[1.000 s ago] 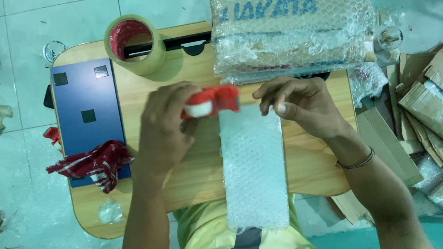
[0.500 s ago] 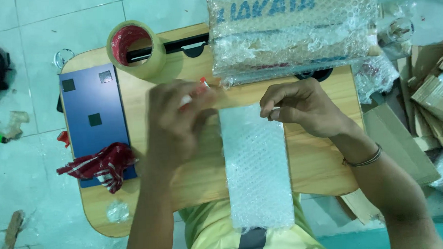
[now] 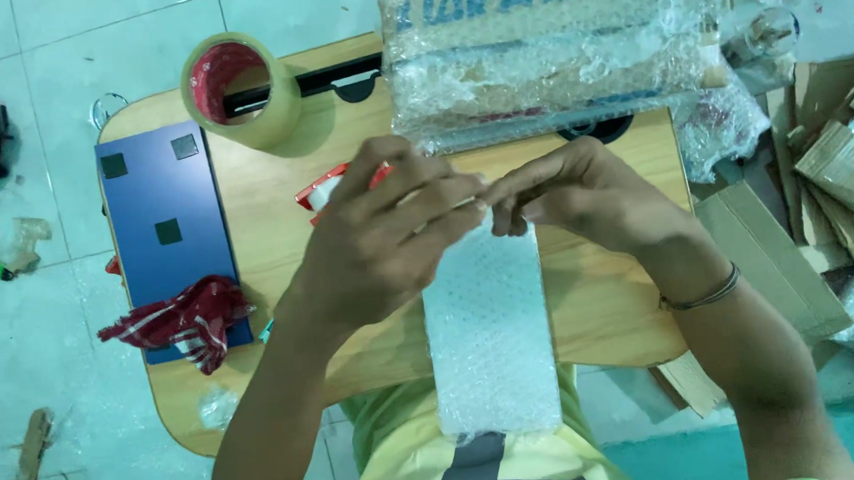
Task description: Wrapping a blue rectangular object in bubble wrap and securing it with adhesive tape using a dispenser.
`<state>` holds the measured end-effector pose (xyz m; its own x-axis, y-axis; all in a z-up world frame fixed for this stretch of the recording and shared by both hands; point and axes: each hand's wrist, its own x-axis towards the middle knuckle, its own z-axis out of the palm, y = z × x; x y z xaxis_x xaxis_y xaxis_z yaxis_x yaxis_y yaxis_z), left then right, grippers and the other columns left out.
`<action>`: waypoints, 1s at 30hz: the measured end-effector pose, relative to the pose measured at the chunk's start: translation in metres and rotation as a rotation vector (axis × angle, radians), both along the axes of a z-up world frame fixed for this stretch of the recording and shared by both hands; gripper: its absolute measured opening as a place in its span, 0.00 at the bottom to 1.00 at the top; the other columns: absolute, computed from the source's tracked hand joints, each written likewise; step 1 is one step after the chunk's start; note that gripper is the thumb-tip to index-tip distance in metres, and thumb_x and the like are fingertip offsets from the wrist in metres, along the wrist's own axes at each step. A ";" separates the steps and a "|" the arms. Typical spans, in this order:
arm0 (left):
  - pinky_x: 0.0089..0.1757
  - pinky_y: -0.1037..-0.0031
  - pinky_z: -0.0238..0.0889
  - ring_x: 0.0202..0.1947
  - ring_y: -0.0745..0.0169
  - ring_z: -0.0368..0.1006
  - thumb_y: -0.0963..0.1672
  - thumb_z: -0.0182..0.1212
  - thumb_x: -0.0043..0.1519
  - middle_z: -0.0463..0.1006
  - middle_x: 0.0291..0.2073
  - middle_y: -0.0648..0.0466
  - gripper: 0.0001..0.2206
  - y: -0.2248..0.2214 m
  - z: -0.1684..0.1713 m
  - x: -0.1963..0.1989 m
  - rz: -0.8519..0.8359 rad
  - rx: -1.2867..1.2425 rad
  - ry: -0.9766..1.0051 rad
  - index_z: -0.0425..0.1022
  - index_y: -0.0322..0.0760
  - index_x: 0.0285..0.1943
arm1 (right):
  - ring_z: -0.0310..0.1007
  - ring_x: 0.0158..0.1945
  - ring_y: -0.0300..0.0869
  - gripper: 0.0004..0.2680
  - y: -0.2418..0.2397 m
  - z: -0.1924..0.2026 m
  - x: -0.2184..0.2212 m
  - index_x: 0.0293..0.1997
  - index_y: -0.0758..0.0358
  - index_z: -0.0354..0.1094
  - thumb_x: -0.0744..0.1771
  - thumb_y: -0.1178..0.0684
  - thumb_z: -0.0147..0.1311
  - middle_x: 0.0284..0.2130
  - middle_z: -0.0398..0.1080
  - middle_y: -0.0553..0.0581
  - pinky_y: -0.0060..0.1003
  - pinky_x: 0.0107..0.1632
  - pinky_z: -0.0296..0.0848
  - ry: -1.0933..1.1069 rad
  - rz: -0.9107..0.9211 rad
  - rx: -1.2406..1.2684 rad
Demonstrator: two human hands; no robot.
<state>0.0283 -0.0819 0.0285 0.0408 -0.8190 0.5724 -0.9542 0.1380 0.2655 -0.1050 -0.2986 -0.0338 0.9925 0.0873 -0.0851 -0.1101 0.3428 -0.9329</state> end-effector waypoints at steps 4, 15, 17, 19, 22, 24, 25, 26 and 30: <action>0.52 0.60 0.65 0.44 0.58 0.74 0.38 0.67 0.62 0.83 0.44 0.51 0.02 0.001 0.007 0.001 0.077 -0.036 0.167 0.82 0.36 0.40 | 0.61 0.26 0.35 0.20 -0.012 0.006 -0.007 0.65 0.75 0.66 0.65 0.65 0.42 0.37 0.78 0.65 0.26 0.36 0.66 -0.075 -0.056 0.182; 0.49 0.63 0.58 0.30 0.59 0.69 0.37 0.69 0.55 0.79 0.33 0.55 0.06 -0.032 -0.053 -0.039 0.367 0.102 0.225 0.76 0.36 0.34 | 0.72 0.50 0.44 0.09 -0.009 -0.005 -0.026 0.43 0.57 0.81 0.61 0.56 0.66 0.52 0.73 0.53 0.41 0.55 0.70 -0.407 -0.023 -1.347; 0.49 0.63 0.55 0.27 0.64 0.69 0.38 0.70 0.56 0.80 0.32 0.55 0.06 -0.034 -0.066 -0.043 0.359 0.148 0.164 0.77 0.38 0.34 | 0.71 0.51 0.44 0.08 -0.010 -0.009 -0.030 0.43 0.59 0.81 0.62 0.56 0.65 0.53 0.72 0.54 0.40 0.55 0.70 -0.426 -0.008 -1.366; 0.50 0.62 0.51 0.24 0.68 0.69 0.38 0.71 0.57 0.81 0.31 0.56 0.05 -0.035 -0.070 -0.047 0.349 0.193 0.096 0.78 0.40 0.35 | 0.69 0.52 0.44 0.08 -0.010 -0.009 -0.031 0.43 0.61 0.81 0.62 0.56 0.64 0.54 0.71 0.55 0.40 0.56 0.69 -0.450 0.001 -1.384; 0.48 0.60 0.51 0.27 0.57 0.69 0.37 0.65 0.53 0.77 0.31 0.52 0.04 -0.037 -0.067 -0.054 0.316 0.213 0.070 0.76 0.36 0.31 | 0.70 0.51 0.46 0.09 -0.011 -0.005 -0.032 0.45 0.64 0.80 0.62 0.57 0.64 0.55 0.71 0.56 0.41 0.56 0.68 -0.506 -0.035 -1.378; 0.47 0.62 0.52 0.24 0.54 0.65 0.37 0.63 0.53 0.72 0.27 0.51 0.04 -0.037 -0.072 -0.058 0.298 0.275 0.054 0.73 0.37 0.29 | 0.70 0.50 0.47 0.09 -0.012 -0.003 -0.033 0.44 0.64 0.80 0.62 0.58 0.62 0.54 0.71 0.56 0.43 0.56 0.68 -0.493 -0.008 -1.355; 0.47 0.62 0.52 0.24 0.54 0.65 0.37 0.63 0.53 0.72 0.27 0.51 0.04 -0.035 -0.069 -0.061 0.295 0.277 0.053 0.73 0.37 0.29 | 0.70 0.50 0.47 0.09 -0.010 -0.005 -0.035 0.44 0.64 0.80 0.62 0.58 0.62 0.54 0.71 0.56 0.43 0.56 0.68 -0.491 -0.011 -1.354; 0.47 0.63 0.52 0.23 0.54 0.64 0.36 0.60 0.53 0.73 0.28 0.50 0.04 -0.036 -0.066 -0.061 0.292 0.285 0.066 0.73 0.37 0.29 | 0.70 0.50 0.46 0.09 -0.010 -0.005 -0.034 0.44 0.63 0.80 0.62 0.58 0.63 0.53 0.72 0.55 0.42 0.56 0.67 -0.485 -0.035 -1.362; 0.43 0.59 0.56 0.25 0.57 0.76 0.36 0.60 0.58 0.79 0.31 0.49 0.04 -0.038 -0.057 -0.062 0.276 0.456 0.016 0.79 0.34 0.36 | 0.73 0.52 0.51 0.03 -0.014 -0.029 -0.033 0.39 0.56 0.79 0.65 0.53 0.62 0.45 0.74 0.56 0.48 0.54 0.68 -0.562 -0.108 -1.386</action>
<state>-0.0339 -0.1203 -0.0287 0.2958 -0.9421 0.1578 -0.9339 -0.2505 0.2551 -0.1381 -0.3130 -0.0626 0.9192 0.1850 0.3477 0.3308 -0.8418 -0.4266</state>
